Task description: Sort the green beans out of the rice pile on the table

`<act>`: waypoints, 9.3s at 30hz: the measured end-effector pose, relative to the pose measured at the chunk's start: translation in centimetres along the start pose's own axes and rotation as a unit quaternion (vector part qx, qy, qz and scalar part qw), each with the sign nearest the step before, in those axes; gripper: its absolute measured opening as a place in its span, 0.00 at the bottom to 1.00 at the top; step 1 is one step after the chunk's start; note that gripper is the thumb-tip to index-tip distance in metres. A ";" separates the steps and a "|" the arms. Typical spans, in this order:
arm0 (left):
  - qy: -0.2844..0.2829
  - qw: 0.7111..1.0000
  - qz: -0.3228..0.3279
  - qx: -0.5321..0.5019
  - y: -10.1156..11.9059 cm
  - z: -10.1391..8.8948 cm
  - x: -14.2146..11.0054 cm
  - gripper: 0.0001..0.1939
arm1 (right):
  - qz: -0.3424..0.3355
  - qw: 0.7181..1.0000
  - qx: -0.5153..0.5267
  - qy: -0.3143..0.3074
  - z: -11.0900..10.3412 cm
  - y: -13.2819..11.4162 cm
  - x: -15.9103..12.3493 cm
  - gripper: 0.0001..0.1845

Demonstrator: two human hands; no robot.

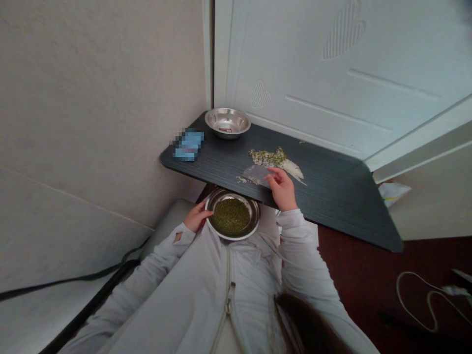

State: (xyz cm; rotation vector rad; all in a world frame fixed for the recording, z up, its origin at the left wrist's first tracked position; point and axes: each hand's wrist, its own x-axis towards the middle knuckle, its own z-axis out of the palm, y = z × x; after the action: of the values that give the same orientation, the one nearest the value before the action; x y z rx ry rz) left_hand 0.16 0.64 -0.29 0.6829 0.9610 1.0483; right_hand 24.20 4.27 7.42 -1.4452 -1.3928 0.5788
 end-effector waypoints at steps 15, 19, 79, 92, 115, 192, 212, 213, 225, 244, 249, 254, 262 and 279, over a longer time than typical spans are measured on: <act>0.007 1.000 0.005 0.006 0.1 0.0 0.0 0.21 | 0.023 0.999 0.019 0.044 -0.5 -0.6 -0.7 0.12; 0.004 1.000 0.006 0.013 0.0 -0.2 0.1 0.22 | 0.023 0.997 0.030 0.069 -0.5 -0.5 -0.7 0.12; 0.004 1.000 -0.002 0.003 0.0 -0.2 0.1 0.22 | -0.007 0.996 0.040 -0.081 -0.3 -0.8 -0.9 0.17; -0.001 1.000 0.002 0.005 0.0 -0.1 0.1 0.23 | -0.016 0.992 0.053 -0.111 -0.2 -0.9 -0.9 0.16; -0.003 1.000 0.001 -0.015 -0.2 -0.3 0.2 0.21 | -0.002 0.990 0.069 -0.127 -0.3 -1.0 -1.1 0.15; 0.004 1.000 0.000 0.007 -0.3 -0.4 0.3 0.23 | 0.016 0.997 0.025 -0.072 -0.3 -0.6 -0.9 0.14; -0.001 1.000 -0.003 -0.010 -0.1 -0.2 0.1 0.21 | 0.013 0.993 0.045 -0.109 -0.4 -1.1 -1.1 0.13; 0.000 1.000 -0.002 -0.009 -0.1 -0.2 0.2 0.20 | 0.014 0.993 0.049 -0.106 -0.4 -1.1 -1.1 0.13; 0.006 1.000 -0.001 -0.005 -0.3 -0.4 0.4 0.21 | 0.020 0.996 0.035 -0.082 -0.4 -0.9 -1.0 0.12; -0.007 1.000 -0.002 -0.006 -0.3 -0.4 0.3 0.22 | 0.017 0.990 0.047 -0.130 -0.5 -1.0 -1.1 0.12; -0.002 1.000 -0.009 -0.018 -0.4 -0.4 0.4 0.21 | 0.020 0.996 0.066 -0.056 -0.4 -0.6 -0.9 0.12; 0.000 1.000 -0.009 -0.014 -0.2 -0.3 0.3 0.21 | 0.021 0.996 0.065 0.052 -0.3 0.2 -0.4 0.13; 0.009 1.000 -0.009 -0.004 0.0 -0.1 0.1 0.24 | 0.037 0.988 -0.012 0.153 -0.6 1.1 0.0 0.12; 0.007 1.000 -0.002 0.009 -0.2 -0.4 0.3 0.20 | 0.048 0.998 0.022 0.040 -0.5 0.2 -0.5 0.10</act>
State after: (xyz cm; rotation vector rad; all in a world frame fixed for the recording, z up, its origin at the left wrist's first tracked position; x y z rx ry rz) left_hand -0.05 0.89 -0.71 0.6883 0.9852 1.0430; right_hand 24.56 3.69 7.30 -1.4905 -1.2465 0.6018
